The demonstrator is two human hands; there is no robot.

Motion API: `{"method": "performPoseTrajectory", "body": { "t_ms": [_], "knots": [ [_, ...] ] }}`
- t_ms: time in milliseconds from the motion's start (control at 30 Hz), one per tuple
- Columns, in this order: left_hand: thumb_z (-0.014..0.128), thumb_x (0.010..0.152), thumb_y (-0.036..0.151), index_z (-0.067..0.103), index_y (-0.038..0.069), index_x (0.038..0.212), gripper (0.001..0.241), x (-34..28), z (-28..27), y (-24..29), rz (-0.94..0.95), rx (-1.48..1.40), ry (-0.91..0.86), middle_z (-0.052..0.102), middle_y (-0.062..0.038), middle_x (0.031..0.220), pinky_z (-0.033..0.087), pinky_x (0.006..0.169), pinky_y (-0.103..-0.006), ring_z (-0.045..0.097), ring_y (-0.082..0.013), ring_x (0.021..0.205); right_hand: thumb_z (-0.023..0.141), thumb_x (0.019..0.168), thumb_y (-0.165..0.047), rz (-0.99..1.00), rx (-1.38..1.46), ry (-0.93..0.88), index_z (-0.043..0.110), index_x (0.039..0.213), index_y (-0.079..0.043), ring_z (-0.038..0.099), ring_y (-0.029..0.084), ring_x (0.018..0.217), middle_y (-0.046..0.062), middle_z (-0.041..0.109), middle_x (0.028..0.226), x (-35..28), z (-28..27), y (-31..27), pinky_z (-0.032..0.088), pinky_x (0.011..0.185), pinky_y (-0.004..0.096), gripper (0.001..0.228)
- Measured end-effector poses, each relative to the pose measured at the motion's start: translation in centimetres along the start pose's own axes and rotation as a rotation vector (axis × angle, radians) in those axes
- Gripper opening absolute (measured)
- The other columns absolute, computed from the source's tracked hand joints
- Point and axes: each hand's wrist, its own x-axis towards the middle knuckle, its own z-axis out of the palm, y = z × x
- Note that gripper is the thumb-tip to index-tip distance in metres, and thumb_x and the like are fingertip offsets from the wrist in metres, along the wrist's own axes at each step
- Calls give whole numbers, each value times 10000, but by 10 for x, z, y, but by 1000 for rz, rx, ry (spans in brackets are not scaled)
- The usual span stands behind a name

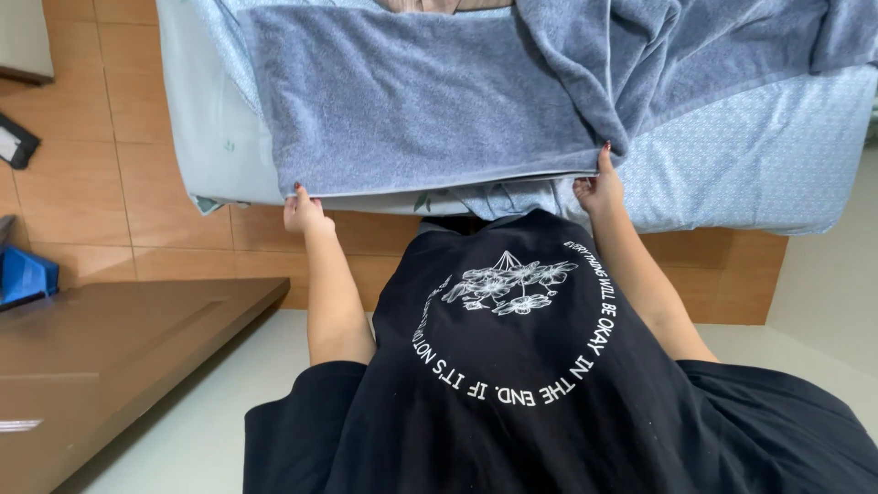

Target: Folding a grey towel and then looping it onto a plastic hanger for organization.

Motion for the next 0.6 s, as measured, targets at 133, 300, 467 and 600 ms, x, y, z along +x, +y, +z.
{"method": "performPoseTrajectory", "body": {
  "t_ms": [133,300,467,600],
  "knots": [
    [772,901,60,658,-26,1055,210,-37,22,33,75,95,46,702,-96,1083,571,775,-382,675,-213,917,871,801,-547,17,67,223,639,1091,-174,551,194,823,34,592,946,-14,14,-9,477,670,339,526],
    [766,901,94,647,-53,1091,268,-65,27,54,-16,128,120,721,-141,1068,623,814,-329,715,-213,946,790,820,-545,33,-6,467,636,1097,-184,534,196,827,23,611,959,-22,13,-9,514,691,378,480],
    [762,902,114,636,-59,1098,290,-65,26,57,-6,135,92,711,-138,1065,593,794,-334,696,-212,942,820,806,-574,-15,-5,477,633,1120,-133,585,224,859,58,638,986,-46,27,-5,512,694,396,572],
    [786,885,142,668,17,1043,233,-57,58,83,5,120,-76,712,-77,1050,566,754,-304,663,-161,894,847,727,-550,7,27,282,641,1137,-100,698,293,961,92,696,1052,-30,53,-41,626,773,489,642]
  ]
}}
